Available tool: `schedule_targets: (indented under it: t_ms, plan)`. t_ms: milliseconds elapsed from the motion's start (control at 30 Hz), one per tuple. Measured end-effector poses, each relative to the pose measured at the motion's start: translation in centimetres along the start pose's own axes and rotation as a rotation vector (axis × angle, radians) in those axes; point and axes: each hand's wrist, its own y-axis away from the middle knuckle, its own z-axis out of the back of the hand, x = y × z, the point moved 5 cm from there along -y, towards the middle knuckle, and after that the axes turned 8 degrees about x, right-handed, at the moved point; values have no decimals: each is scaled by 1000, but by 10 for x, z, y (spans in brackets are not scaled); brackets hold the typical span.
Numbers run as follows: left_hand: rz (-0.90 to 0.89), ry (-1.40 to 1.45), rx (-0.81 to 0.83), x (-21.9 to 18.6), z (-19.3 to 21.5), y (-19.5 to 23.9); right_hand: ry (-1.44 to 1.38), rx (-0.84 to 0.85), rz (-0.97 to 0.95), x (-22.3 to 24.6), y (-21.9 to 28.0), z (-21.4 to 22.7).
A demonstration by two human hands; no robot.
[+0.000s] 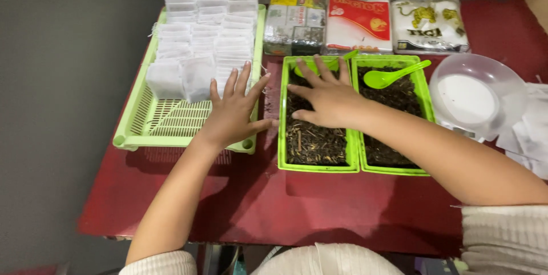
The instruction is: The person fills white tea bags with loose tea leaves using a green plastic spoon. They scoop the leaves from two green containers, pour them into the bags, and then place the filled bags into a green tray.
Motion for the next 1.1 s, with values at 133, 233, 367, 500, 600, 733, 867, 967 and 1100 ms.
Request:
schedule_targets:
  t_ms: [133,233,367,500,600,733,867,967,1100]
  plan:
    - [-70,0,-17,-31,3,-12,-25,-9,-62,-43,38,1]
    - [-147,-34,1,-65,12,-16,-156,-3,-128,-67,88,15]
    - [-238,-102,23,-107,19,-26,-321,-32,-262,-126,142,18]
    - [-253,-165,174,-150,27,-31,-150,-328,-531,-266,195,-42]
    - [-332,-190,-32,-156,7,-50,-89,-428,-718,-342,235,-81]
    - [-280,-147,208,-174,11,-54,-147,-118,-983,-372,252,-112]
    - [-287,-150,155,-157,-2,-66,-341,-41,-1045,-354,254,-124]
    - [-264,-212,57,-140,-22,-79,-347,-135,-1030,-365,257,-146]
    - [-344,-332,-209,-132,-34,-78,-312,-251,-1003,-383,258,-159]
